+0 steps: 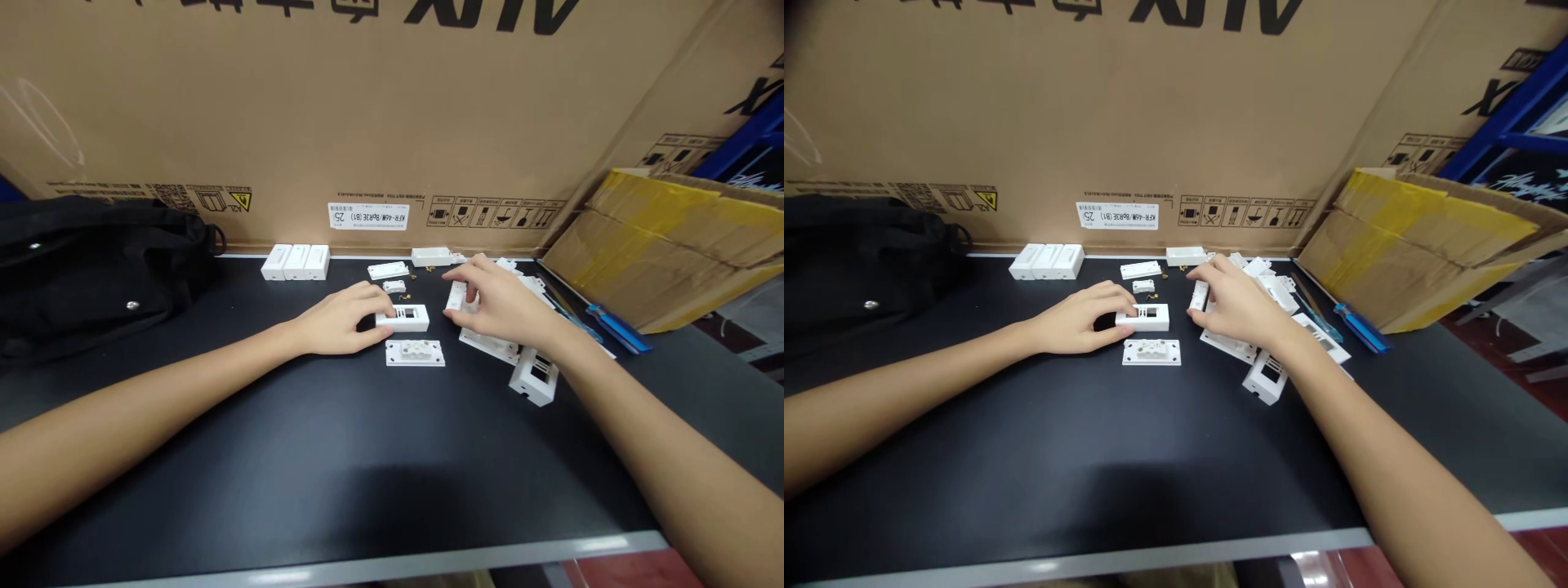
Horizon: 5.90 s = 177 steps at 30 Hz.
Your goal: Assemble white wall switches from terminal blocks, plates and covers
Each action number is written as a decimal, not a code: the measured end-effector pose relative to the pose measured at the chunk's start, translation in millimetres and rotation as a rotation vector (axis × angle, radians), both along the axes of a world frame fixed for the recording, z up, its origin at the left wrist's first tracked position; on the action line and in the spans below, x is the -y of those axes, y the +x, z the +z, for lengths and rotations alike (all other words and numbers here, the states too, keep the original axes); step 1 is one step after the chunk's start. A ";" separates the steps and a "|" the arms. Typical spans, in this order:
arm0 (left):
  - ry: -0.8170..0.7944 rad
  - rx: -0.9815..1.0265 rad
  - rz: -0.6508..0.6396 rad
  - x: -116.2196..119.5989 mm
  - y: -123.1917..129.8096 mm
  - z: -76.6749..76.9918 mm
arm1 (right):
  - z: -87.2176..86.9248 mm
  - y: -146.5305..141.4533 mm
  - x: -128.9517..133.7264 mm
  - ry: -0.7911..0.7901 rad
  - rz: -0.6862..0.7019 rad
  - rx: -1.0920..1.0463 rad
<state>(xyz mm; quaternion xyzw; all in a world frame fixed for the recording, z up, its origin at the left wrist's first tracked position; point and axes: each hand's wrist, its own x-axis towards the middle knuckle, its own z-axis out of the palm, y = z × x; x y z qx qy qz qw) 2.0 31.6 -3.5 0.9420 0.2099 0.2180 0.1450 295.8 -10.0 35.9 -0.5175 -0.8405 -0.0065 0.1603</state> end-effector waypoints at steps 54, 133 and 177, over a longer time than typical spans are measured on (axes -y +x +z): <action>-0.081 -0.024 0.040 2.8 -1.2 1.9 | -3.0 -27.7 15.0 -0.012 0.268 -0.257; -0.055 -0.022 0.037 0.7 -2.1 -1.4 | 15.8 9.5 14.9 -0.379 0.243 -0.012; -0.069 0.026 -0.009 -1.7 -2.7 0.9 | -0.6 -39.4 13.2 -0.107 0.252 -0.270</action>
